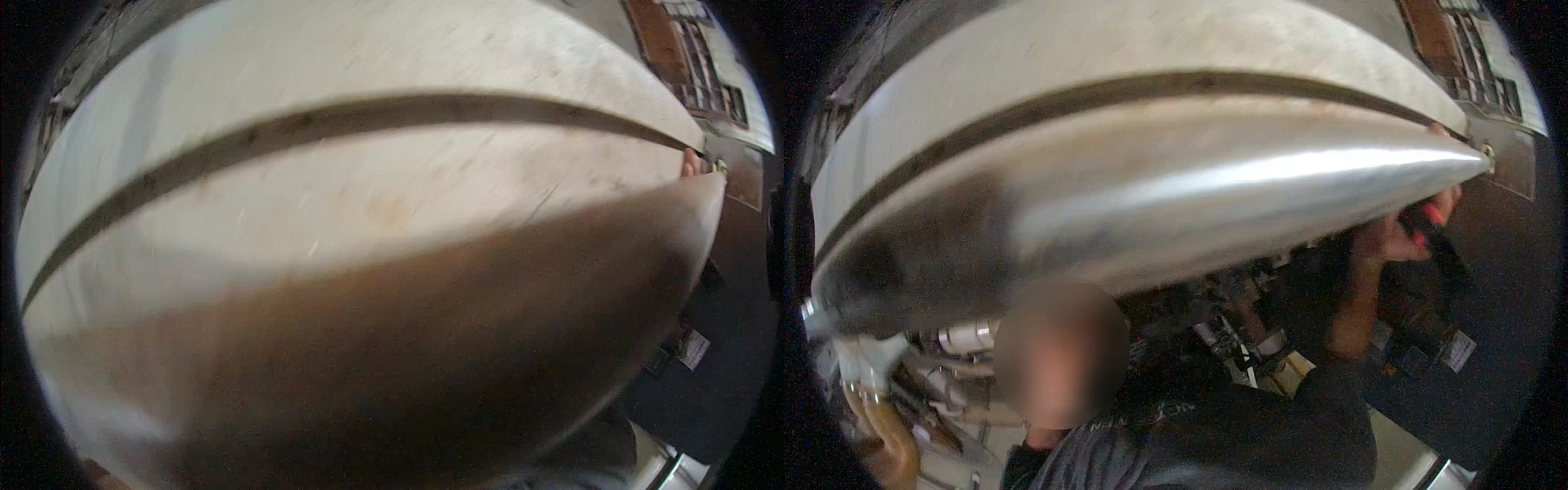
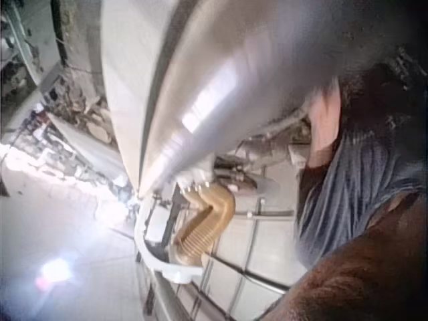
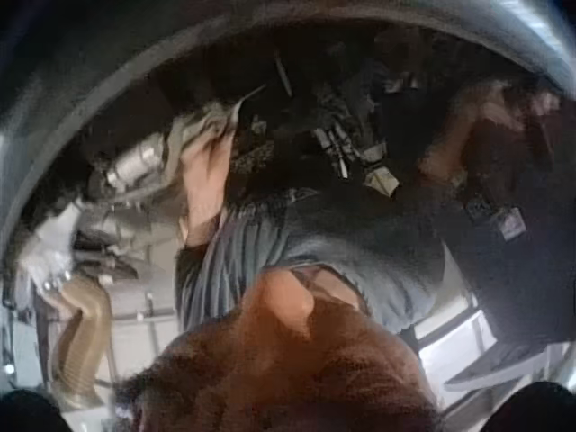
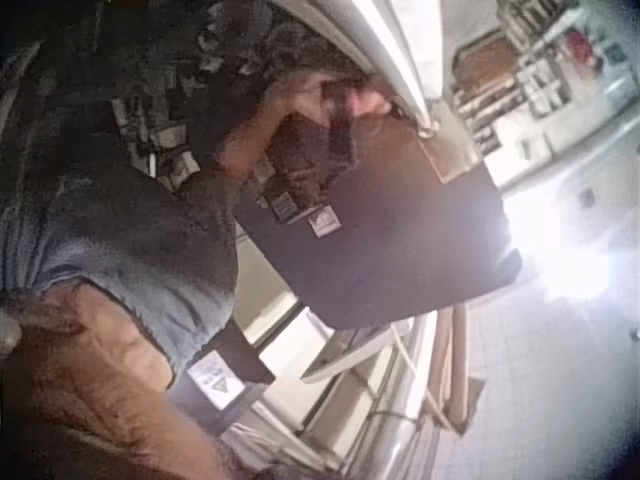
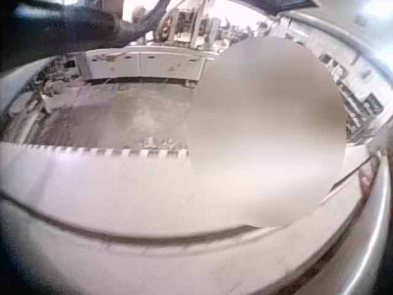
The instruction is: The person uses a screwdriver to adjust and tighten components inside a large industrial machine. They repeatedly insert and turn the tool on various parts, then lift a large metal cover to access the interior before continuing adjustments.
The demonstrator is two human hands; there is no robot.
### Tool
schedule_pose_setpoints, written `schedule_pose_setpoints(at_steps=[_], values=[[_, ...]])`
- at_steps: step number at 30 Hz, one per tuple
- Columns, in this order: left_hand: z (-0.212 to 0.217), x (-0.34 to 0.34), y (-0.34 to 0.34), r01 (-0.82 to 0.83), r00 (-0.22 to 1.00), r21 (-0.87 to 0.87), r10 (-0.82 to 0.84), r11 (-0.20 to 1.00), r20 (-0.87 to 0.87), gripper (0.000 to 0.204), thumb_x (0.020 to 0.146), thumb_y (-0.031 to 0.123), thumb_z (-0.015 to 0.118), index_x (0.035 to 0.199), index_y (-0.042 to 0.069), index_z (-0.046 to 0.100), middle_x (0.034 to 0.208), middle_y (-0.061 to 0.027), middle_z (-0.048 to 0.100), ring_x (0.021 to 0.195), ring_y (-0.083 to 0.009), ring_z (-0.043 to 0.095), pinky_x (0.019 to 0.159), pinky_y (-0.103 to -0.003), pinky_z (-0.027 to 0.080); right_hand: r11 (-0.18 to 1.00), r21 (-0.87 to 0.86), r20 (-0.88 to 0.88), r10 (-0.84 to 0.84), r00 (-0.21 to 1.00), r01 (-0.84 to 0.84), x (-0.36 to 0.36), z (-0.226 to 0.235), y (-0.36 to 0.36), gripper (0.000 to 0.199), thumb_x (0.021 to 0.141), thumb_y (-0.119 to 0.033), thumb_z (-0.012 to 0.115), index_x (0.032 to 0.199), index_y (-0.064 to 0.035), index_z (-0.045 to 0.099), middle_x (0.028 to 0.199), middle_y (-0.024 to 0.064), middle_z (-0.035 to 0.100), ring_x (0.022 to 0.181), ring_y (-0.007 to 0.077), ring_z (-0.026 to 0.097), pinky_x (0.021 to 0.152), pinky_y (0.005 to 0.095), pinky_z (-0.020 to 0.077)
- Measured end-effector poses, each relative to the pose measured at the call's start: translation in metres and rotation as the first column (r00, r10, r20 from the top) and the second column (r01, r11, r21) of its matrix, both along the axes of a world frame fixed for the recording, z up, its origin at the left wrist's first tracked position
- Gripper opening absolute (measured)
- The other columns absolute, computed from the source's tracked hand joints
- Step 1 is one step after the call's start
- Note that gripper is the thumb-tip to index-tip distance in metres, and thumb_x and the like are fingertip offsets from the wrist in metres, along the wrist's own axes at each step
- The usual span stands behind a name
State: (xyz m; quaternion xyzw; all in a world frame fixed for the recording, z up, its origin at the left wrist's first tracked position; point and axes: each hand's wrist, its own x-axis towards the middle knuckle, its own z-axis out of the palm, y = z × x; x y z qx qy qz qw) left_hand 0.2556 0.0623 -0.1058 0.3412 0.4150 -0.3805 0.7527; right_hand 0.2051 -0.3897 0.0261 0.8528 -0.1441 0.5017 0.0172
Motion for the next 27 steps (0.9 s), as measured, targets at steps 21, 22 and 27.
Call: schedule_pose_setpoints(at_steps=[21, 22, 27], values=[[-0.003, 0.008, -0.045, -0.389, 0.920, -0.383, 0.330, 0.838, -0.211, 0.033, 0.081, -0.014, 0.060, 0.114, -0.009, 0.055, 0.110, -0.0234, 0.062, 0.106, -0.0374, 0.060, 0.086, -0.036, 0.054, 0.969, 0.083, 0.085, 0.225, 0.971, -0.232, 0.026, -0.008, 0.023, 0.037, 0.081, 0.010, 0.051, 0.114, 0.0046, 0.068, 0.119, 0.0144, 0.068, 0.113, 0.0276, 0.062, 0.105, 0.0385, 0.0415], [-0.004, 0.007, -0.046, -0.401, 0.915, -0.394, 0.340, 0.827, -0.218, 0.033, 0.081, -0.013, 0.060, 0.114, -0.009, 0.055, 0.110, -0.0239, 0.062, 0.103, -0.0370, 0.061, 0.085, -0.036, 0.055, 0.962, 0.078, 0.091, 0.256, 0.962, -0.263, 0.028, -0.008, 0.022, 0.037, 0.081, 0.010, 0.051, 0.114, 0.0047, 0.067, 0.119, 0.0147, 0.068, 0.113, 0.0278, 0.062, 0.105, 0.0385, 0.0417], [0.007, 0.013, -0.023, -0.173, 0.978, -0.200, 0.192, 0.964, 0.081, 0.030, 0.088, -0.002, 0.064, 0.116, -0.009, 0.058, 0.117, -0.0226, 0.063, 0.096, -0.0270, 0.064, 0.081, -0.034, 0.055, 0.944, 0.027, 0.064, 0.325, 0.943, -0.328, 0.034, -0.004, 0.027, 0.035, 0.084, 0.009, 0.050, 0.115, 0.0053, 0.065, 0.119, 0.0164, 0.067, 0.116, 0.0280, 0.061, 0.106, 0.0394, 0.0415]])
